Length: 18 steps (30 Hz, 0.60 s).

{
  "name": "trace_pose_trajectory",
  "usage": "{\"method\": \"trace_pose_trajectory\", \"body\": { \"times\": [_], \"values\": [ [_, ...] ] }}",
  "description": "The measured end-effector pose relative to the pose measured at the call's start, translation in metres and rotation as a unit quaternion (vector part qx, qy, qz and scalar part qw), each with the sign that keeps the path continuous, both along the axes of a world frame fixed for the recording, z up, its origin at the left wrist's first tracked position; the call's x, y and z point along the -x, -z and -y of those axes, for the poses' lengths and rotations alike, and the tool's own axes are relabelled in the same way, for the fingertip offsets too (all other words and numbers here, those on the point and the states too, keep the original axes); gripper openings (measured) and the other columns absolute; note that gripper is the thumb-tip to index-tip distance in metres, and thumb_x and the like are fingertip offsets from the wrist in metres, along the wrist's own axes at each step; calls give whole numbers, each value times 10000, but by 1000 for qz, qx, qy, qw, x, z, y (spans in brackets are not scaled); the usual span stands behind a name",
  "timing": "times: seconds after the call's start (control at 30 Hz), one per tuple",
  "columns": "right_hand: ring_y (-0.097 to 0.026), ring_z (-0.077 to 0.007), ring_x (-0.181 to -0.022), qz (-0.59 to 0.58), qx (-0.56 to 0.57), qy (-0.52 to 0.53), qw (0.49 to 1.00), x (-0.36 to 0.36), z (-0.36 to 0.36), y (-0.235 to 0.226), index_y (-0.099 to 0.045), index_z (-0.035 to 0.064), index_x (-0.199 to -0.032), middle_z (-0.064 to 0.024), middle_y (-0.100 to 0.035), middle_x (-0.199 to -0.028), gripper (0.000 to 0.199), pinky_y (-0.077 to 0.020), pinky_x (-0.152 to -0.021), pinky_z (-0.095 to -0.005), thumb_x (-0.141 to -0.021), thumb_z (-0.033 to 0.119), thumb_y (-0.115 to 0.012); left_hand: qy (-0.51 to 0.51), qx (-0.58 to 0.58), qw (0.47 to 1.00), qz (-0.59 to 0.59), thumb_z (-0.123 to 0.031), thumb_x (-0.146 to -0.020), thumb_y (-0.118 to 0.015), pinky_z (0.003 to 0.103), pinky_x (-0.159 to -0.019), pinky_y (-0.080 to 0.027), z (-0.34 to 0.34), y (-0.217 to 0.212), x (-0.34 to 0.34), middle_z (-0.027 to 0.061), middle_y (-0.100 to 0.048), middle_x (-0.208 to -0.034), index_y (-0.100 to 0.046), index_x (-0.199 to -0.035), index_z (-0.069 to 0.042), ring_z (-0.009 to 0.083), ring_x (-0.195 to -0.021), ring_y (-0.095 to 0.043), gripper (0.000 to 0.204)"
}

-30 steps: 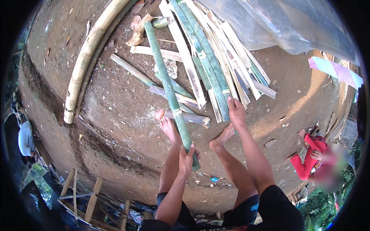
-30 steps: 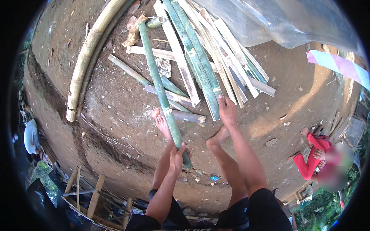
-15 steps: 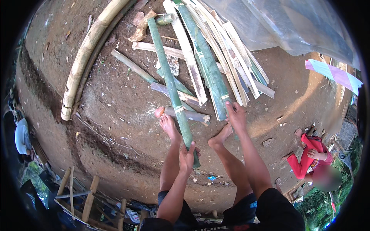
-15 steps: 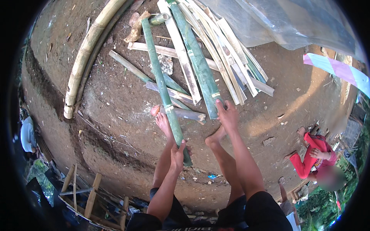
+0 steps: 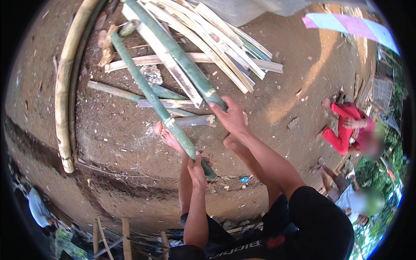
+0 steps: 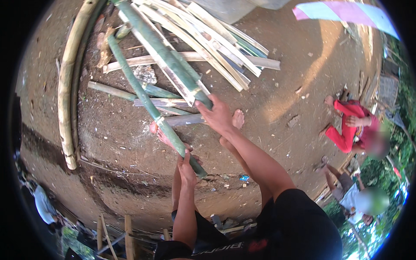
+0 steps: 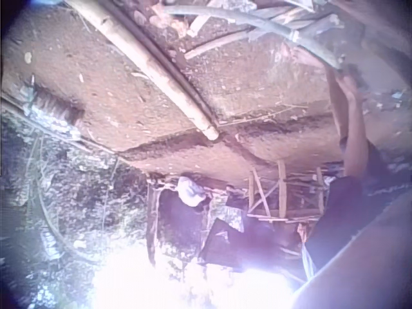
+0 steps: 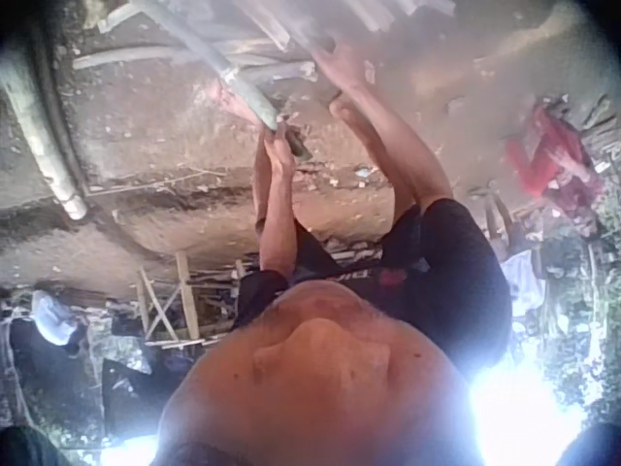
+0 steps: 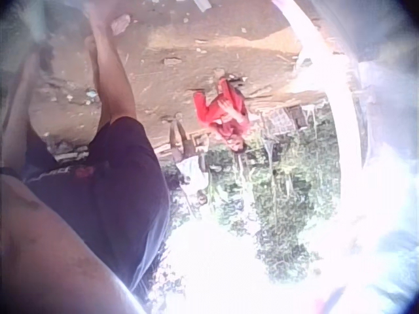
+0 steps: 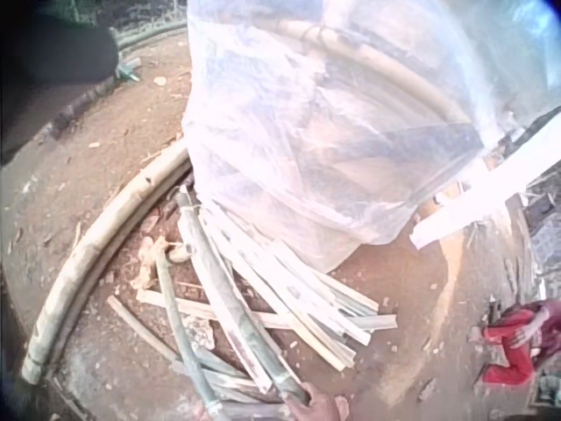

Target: The person uses a machete to split bamboo poles and secure them onto a wooden frame. They repeatedly strike the bamboo to create slats and fit them into the structure, occasionally moving around the site to gather materials.

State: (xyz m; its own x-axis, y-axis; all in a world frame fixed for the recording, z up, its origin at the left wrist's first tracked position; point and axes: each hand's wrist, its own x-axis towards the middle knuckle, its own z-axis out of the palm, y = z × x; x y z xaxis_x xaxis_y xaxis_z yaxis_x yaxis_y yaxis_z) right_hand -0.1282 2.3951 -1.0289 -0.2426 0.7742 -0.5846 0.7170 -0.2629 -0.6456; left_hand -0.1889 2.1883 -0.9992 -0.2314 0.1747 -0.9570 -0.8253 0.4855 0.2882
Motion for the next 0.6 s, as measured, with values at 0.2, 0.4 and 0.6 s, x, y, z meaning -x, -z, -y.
{"method": "trace_pose_trajectory", "body": {
  "times": [0.2, 0.4, 0.6],
  "values": [
    [-556, -352, -1121, 77, -74, -129, 986, 3, -33, 86, -556, 17, -1210, -256, -580, -1177, 499, -444, -947, -430, -893, 399, -600, 26, 20, 999, 20, -300, -987, -497, 295, -562, -482, -7, 1, 0, 86, -561, -734, -504, -1137, -5, 170, -603, -571, 331],
    [-305, -392, -1363, 254, -130, -96, 954, -43, -155, 158, -269, 37, -1460, -248, -306, -1471, 873, -240, -1138, -466, -827, 522, -622, 25, 21, 999, 29, -303, -982, -505, 314, -597, -491, -1, 10, -2, 87, -565, -741, -494, -1144, -4, 184, -628, -575, 340],
    [-429, -363, -1211, 261, -121, -145, 947, -49, -153, 186, -294, 61, -1439, -207, -410, -1359, 801, -303, -1088, -477, -819, 406, -666, 26, 31, 999, 36, -270, -973, -524, 343, -651, -495, -16, 7, -10, 86, -560, -741, -488, -1116, -8, 196, -651, -560, 301]
  ]
}}
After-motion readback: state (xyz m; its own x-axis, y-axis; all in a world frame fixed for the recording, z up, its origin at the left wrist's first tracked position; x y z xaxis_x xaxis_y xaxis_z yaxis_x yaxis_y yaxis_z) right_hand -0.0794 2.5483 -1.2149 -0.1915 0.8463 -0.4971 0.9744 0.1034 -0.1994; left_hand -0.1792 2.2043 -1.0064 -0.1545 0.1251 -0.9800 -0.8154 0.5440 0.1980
